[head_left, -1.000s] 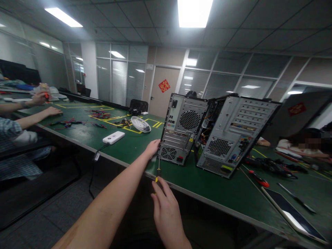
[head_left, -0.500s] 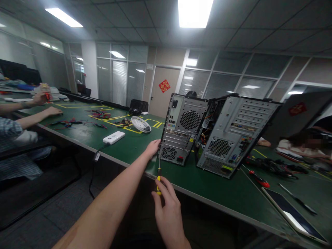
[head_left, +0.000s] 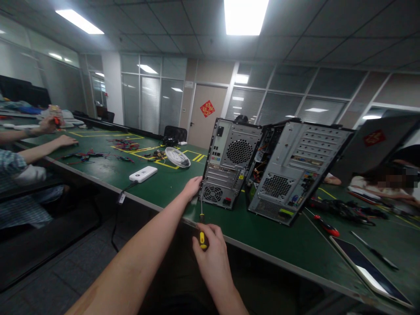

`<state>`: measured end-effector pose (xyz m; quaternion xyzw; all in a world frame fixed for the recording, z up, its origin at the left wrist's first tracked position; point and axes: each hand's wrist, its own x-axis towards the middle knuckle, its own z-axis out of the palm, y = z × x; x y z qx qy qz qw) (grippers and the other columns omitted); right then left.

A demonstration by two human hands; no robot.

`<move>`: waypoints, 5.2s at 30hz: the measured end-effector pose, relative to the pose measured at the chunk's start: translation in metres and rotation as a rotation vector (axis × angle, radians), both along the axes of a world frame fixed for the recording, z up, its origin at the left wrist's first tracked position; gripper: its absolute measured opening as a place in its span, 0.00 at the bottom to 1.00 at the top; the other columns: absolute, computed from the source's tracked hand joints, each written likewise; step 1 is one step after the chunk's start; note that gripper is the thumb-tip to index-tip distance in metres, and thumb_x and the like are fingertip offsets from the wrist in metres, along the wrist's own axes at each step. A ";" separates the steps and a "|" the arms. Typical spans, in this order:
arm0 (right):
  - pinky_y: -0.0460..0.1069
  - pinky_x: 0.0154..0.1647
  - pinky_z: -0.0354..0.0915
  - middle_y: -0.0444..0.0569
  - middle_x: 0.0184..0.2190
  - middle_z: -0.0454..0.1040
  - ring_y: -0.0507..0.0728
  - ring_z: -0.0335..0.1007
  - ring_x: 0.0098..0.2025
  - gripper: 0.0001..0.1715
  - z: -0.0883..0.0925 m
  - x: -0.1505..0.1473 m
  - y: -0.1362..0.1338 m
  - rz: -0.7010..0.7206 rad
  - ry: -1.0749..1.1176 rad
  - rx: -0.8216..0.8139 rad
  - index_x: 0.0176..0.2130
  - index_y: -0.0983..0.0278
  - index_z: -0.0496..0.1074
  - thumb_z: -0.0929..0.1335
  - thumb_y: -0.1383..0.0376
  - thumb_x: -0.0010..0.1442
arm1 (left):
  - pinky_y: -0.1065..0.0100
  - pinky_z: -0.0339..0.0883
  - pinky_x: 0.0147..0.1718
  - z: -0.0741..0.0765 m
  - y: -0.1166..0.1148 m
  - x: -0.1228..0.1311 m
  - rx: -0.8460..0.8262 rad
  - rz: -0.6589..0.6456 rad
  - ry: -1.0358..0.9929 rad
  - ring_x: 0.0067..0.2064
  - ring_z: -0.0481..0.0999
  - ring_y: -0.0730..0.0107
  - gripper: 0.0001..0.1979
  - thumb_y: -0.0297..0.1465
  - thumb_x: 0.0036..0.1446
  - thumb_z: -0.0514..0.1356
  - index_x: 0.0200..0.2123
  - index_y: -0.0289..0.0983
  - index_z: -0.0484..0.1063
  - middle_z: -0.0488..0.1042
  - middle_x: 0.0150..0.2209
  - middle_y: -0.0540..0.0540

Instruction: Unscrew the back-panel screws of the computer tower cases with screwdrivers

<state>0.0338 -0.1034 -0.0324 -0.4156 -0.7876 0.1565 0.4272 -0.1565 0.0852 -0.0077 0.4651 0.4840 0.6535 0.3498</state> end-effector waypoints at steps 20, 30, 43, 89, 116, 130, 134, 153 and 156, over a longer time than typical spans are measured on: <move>0.49 0.35 0.61 0.50 0.38 0.73 0.58 0.74 0.36 0.12 0.022 -0.029 0.002 -0.129 -0.408 -0.016 0.45 0.60 0.76 0.65 0.69 0.64 | 0.62 0.68 0.46 0.001 0.000 -0.001 0.000 -0.005 0.003 0.40 0.76 0.61 0.19 0.44 0.59 0.58 0.38 0.36 0.81 0.82 0.37 0.42; 0.49 0.30 0.58 0.51 0.38 0.74 0.58 0.75 0.32 0.10 0.032 -0.030 0.002 -0.135 -0.550 0.043 0.41 0.61 0.76 0.65 0.68 0.62 | 0.63 0.68 0.43 0.002 -0.002 0.001 0.003 -0.014 -0.020 0.38 0.75 0.61 0.19 0.45 0.58 0.59 0.36 0.36 0.80 0.81 0.36 0.42; 0.53 0.32 0.64 0.56 0.36 0.78 0.66 0.80 0.34 0.13 0.039 -0.042 0.001 -0.117 -0.649 0.019 0.44 0.61 0.75 0.64 0.66 0.61 | 0.66 0.67 0.42 -0.002 0.002 -0.002 -0.013 0.061 0.135 0.38 0.75 0.65 0.19 0.42 0.63 0.56 0.37 0.36 0.81 0.82 0.37 0.44; 0.51 0.33 0.61 0.53 0.36 0.80 0.64 0.80 0.36 0.18 0.044 -0.033 -0.005 -0.192 -0.490 -0.096 0.55 0.62 0.68 0.64 0.65 0.67 | 0.64 0.68 0.47 0.000 -0.001 -0.001 -0.023 0.052 0.166 0.44 0.78 0.60 0.21 0.42 0.64 0.54 0.44 0.35 0.82 0.84 0.45 0.41; 0.54 0.41 0.66 0.58 0.38 0.80 0.65 0.80 0.41 0.14 0.052 -0.047 0.001 -0.121 -0.557 -0.142 0.45 0.64 0.75 0.62 0.71 0.64 | 0.63 0.68 0.49 -0.001 -0.001 -0.002 -0.009 0.069 0.183 0.46 0.78 0.59 0.21 0.43 0.64 0.54 0.43 0.37 0.82 0.83 0.45 0.41; 0.49 0.40 0.61 0.51 0.37 0.83 0.60 0.80 0.41 0.13 0.052 -0.037 0.006 -0.095 -0.382 -0.187 0.41 0.61 0.76 0.63 0.71 0.67 | 0.62 0.68 0.51 -0.001 -0.001 -0.002 0.003 0.061 0.190 0.48 0.78 0.57 0.21 0.43 0.64 0.55 0.43 0.37 0.83 0.84 0.47 0.41; 0.48 0.38 0.60 0.48 0.35 0.83 0.58 0.80 0.40 0.14 0.051 -0.033 0.006 -0.094 -0.337 -0.205 0.42 0.59 0.76 0.62 0.70 0.68 | 0.62 0.68 0.52 -0.001 0.000 -0.002 0.012 0.057 0.184 0.49 0.78 0.58 0.20 0.42 0.63 0.55 0.42 0.37 0.83 0.84 0.47 0.41; 0.52 0.37 0.65 0.59 0.37 0.82 0.65 0.81 0.39 0.14 0.058 -0.044 0.002 -0.137 -0.521 -0.122 0.41 0.65 0.78 0.63 0.70 0.63 | 0.64 0.68 0.48 -0.004 0.002 -0.003 -0.011 0.059 0.175 0.46 0.78 0.59 0.21 0.44 0.63 0.54 0.43 0.36 0.82 0.83 0.47 0.41; 0.52 0.39 0.65 0.59 0.37 0.82 0.65 0.81 0.40 0.14 0.061 -0.048 0.003 -0.126 -0.508 -0.140 0.42 0.65 0.78 0.63 0.71 0.64 | 0.63 0.68 0.49 -0.004 0.002 -0.003 0.001 0.058 0.175 0.47 0.78 0.57 0.22 0.43 0.64 0.54 0.43 0.36 0.82 0.83 0.48 0.40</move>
